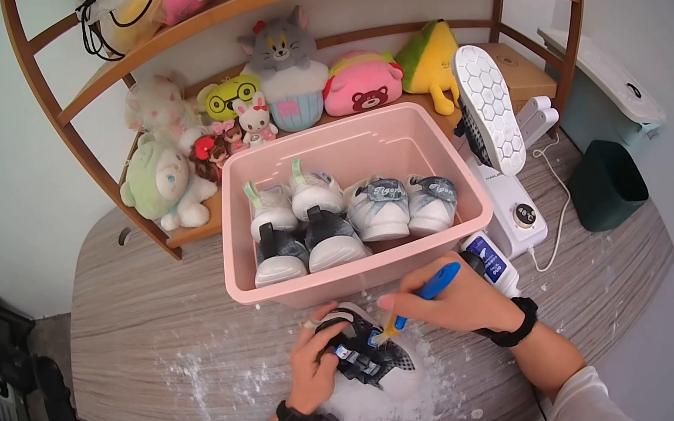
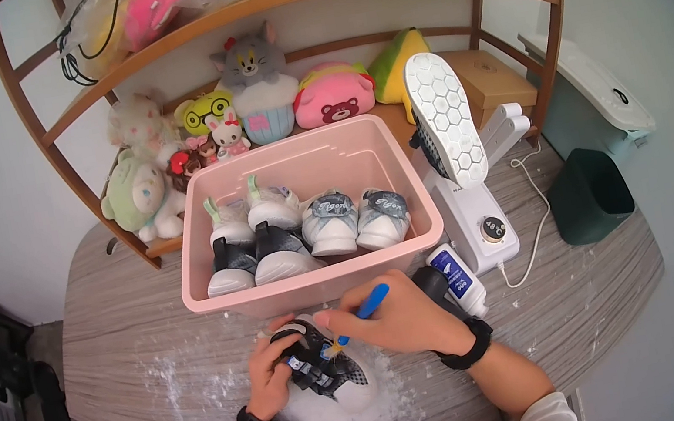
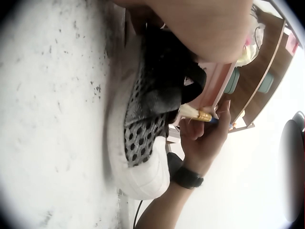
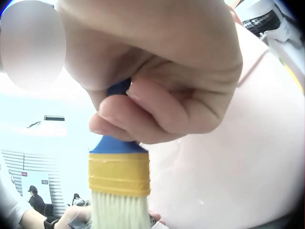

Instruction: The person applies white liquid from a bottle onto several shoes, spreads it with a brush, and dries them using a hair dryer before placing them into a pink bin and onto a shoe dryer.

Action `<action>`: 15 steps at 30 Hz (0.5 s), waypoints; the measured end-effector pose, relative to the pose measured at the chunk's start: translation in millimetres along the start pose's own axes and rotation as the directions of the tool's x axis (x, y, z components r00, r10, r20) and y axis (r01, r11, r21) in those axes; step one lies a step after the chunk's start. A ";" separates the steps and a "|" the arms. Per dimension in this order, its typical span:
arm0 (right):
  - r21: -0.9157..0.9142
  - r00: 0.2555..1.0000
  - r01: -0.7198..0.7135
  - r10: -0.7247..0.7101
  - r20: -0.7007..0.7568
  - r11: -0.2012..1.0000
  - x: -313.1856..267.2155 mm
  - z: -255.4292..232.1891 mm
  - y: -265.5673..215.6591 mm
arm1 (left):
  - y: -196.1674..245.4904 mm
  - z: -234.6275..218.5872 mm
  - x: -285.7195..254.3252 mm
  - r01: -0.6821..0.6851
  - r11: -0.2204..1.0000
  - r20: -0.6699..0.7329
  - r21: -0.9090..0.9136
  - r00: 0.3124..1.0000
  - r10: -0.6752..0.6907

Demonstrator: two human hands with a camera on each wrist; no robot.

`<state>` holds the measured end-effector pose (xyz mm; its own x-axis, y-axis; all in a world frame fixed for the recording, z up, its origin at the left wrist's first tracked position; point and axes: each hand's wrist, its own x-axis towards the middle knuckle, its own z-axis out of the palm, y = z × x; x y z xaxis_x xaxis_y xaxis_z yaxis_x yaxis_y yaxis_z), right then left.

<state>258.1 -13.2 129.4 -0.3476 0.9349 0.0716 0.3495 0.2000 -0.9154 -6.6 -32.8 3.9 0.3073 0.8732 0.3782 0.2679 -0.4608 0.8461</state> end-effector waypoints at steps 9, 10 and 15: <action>0.261 0.942 0.177 -0.086 -0.324 0.949 3.2 18.5 12.3 | -10.2 9.6 -7.4 0.095 0.947 0.001 -0.307 0.995 -0.099; 0.259 0.942 0.181 -0.091 -0.324 0.949 3.2 20.9 10.6 | -8.4 6.4 -8.9 0.141 0.970 0.048 -0.198 0.990 -0.134; -0.048 0.956 0.228 -0.233 -0.177 0.972 3.4 24.8 19.1 | -14.4 7.9 -10.3 0.128 0.988 0.065 -0.087 0.990 -0.122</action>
<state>242.1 -13.5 102.4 -0.2594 0.8993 0.3522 0.3025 0.4220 -0.8547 -6.4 -36.4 -15.2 0.3306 0.9109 0.2469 0.2241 -0.3299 0.9170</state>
